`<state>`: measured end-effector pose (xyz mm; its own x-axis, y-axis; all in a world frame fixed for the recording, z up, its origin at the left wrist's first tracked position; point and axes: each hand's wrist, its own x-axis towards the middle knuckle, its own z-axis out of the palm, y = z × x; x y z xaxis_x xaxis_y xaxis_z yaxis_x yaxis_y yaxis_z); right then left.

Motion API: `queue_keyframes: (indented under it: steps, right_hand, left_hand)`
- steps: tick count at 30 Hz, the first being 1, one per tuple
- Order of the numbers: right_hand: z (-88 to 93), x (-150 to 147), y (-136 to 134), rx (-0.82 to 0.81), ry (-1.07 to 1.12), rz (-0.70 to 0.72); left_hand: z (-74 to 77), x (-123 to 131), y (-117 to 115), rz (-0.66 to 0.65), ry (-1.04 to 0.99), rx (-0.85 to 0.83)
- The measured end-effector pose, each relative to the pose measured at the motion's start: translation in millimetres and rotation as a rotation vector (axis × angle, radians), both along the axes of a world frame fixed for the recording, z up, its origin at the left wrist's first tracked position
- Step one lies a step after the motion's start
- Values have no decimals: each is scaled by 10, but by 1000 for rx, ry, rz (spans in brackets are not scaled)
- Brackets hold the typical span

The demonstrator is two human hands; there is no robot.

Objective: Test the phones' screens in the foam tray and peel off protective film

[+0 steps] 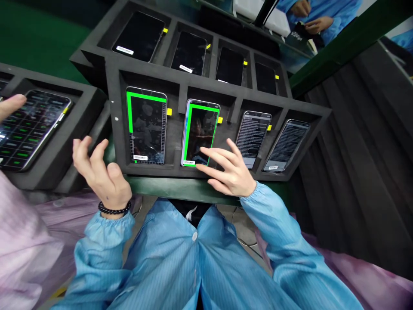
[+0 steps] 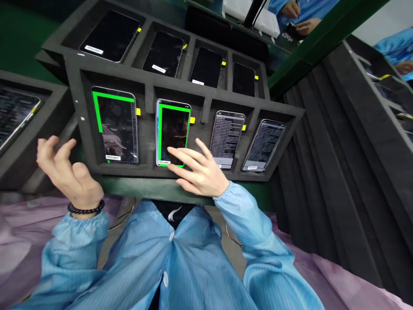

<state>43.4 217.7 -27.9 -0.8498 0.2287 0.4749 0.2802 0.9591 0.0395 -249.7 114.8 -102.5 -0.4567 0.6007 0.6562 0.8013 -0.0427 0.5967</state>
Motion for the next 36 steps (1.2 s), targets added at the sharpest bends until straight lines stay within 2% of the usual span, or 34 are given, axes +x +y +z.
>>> queue_keyframes:
  steps: [3, 6, 14, 24, 36]
  right_hand:
    - [19, 225, -3, 30, 36, -63]
    - [-6, 322, -20, 42, 31, -80]
    - [-80, 137, -8, 73, -93, -28]
    - [-5, 278, 38, 85, -65, -51]
    - [-94, 123, 33, 47, -115, -17]
  left_hand:
    - [6, 5, -2, -2, 1, -4]
    - [8, 9, 0, -3, 2, -6]
    - [10, 2, -6, 0, 7, 4]
    - [9, 12, -5, 4, -4, -3]
    - [31, 34, -2, 11, -24, 2]
